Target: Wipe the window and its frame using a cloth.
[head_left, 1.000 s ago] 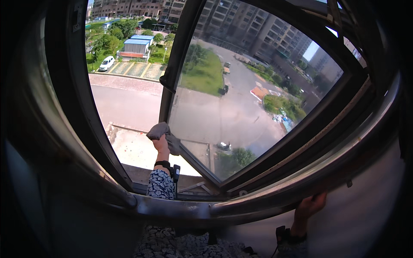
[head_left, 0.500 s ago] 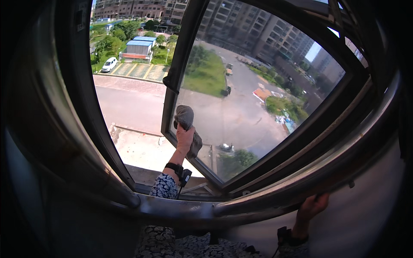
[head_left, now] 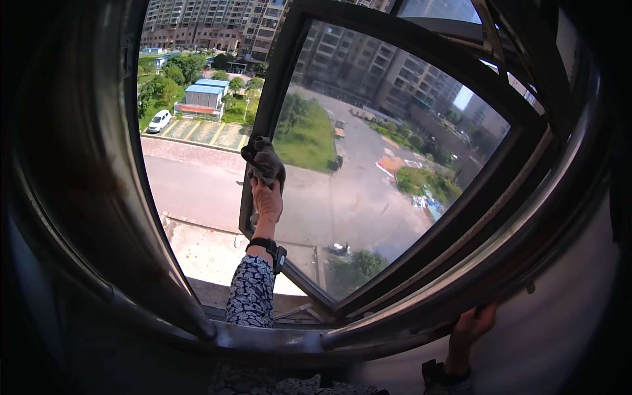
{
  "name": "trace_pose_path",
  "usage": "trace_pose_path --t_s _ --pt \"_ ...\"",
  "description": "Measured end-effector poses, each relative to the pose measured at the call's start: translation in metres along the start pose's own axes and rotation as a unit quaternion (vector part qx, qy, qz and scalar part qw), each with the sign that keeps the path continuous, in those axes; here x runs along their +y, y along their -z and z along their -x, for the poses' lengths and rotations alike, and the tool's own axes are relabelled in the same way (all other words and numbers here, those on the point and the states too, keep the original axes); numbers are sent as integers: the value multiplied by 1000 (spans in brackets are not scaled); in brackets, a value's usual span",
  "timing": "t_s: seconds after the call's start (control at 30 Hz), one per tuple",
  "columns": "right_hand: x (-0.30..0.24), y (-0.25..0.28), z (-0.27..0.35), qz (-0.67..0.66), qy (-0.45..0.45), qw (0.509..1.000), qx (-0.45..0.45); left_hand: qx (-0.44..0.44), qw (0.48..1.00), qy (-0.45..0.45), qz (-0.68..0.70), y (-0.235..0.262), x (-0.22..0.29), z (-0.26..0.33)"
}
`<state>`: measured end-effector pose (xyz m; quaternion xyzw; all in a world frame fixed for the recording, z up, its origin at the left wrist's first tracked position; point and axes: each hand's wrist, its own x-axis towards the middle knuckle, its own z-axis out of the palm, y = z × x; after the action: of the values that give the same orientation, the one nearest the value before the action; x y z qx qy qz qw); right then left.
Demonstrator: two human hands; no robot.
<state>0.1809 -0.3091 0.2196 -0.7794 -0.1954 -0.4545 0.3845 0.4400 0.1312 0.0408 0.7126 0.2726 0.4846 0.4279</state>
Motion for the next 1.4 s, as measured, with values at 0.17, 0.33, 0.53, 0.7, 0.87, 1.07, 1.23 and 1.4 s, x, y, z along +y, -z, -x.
trace_pose_path --t_s 0.17,0.33,0.53,0.7,0.87,1.07,1.23,1.4 --pt "6 3 -2 -47 -29 998 -6 -139 965 224 -17 -4 -79 37" --pt "-22 3 -30 -61 -44 997 -16 -158 954 254 -6 2 -82 85" --pt "-8 8 -57 -1 -41 999 -10 -95 992 64 46 14 42 38" --pt "6 18 -32 -9 -58 998 -8 42 975 -202 79 3 106 -19" --pt "-18 7 -32 -73 -92 993 -19 154 975 -151 56 2 117 -64" --pt "3 23 -41 18 -14 1000 14 36 996 76 -12 -16 148 -37" --pt "-17 19 -48 -6 -23 1000 -18 131 988 81 -4 -15 107 -49" --pt "-13 17 -56 -26 -44 998 -29 122 974 175 74 -21 84 -35"
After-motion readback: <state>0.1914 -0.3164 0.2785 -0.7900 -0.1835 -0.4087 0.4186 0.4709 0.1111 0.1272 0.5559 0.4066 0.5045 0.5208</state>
